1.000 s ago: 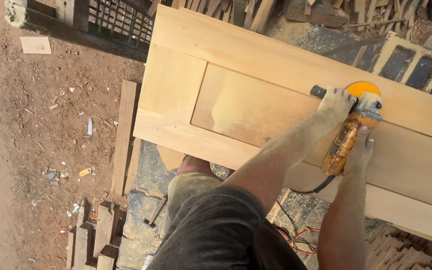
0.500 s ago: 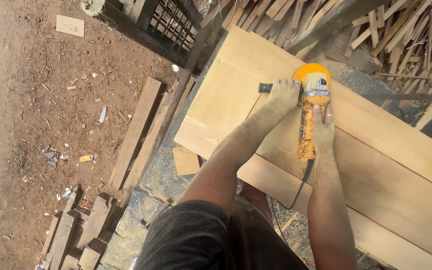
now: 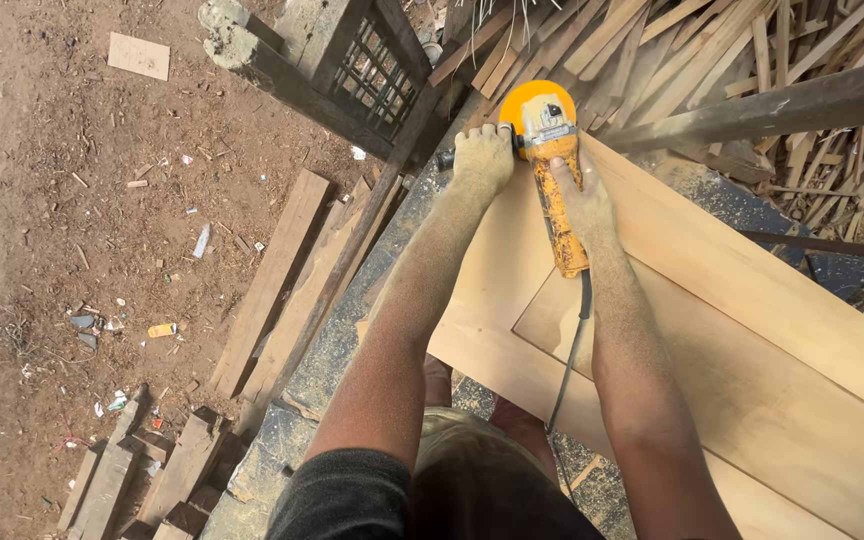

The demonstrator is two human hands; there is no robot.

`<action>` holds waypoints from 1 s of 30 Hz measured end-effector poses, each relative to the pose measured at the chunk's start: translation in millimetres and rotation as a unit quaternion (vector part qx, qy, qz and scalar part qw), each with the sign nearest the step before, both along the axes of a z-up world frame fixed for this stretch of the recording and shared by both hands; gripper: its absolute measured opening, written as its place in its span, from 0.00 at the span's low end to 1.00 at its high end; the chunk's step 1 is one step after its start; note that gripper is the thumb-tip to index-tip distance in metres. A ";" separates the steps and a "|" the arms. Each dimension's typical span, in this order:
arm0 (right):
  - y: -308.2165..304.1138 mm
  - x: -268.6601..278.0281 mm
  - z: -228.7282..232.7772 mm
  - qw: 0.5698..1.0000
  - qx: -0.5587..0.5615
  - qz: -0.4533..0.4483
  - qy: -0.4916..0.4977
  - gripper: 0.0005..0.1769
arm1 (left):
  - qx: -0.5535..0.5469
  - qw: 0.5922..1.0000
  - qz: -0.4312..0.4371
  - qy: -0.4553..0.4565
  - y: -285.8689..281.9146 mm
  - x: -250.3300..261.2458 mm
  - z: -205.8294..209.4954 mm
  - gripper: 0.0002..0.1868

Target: The person sands the surface and edges of a large wooden door using a power sander.

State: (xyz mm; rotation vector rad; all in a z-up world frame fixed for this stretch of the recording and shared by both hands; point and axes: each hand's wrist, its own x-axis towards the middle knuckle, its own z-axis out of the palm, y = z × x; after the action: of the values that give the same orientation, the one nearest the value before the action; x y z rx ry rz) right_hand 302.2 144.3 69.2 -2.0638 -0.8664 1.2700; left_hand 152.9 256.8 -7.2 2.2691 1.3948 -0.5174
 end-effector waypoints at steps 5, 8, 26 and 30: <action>0.4 -10.7 13.4 0.999 -0.023 0.043 -0.006 0.43 | -0.017 0.999 0.028 -0.017 -12.0 -24.2 4.6 0.21; -10.1 -16.8 18.1 0.993 0.036 0.106 -0.036 0.42 | -0.038 0.997 0.062 -0.006 -36.1 -39.0 4.8 0.20; -43.3 -0.2 -10.7 0.999 0.014 0.017 -0.046 0.42 | 0.064 0.997 0.019 -0.023 -51.1 -6.0 -10.9 0.18; -55.1 7.8 -0.1 0.997 -0.008 0.031 -0.066 0.41 | 0.060 0.998 -0.002 0.029 -66.7 13.6 -5.8 0.22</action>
State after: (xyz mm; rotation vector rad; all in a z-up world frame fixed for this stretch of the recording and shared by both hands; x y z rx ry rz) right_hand 310.0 89.2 69.1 -2.1690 -0.9884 1.1857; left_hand 166.5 190.1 -12.9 2.3693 1.4881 -0.5169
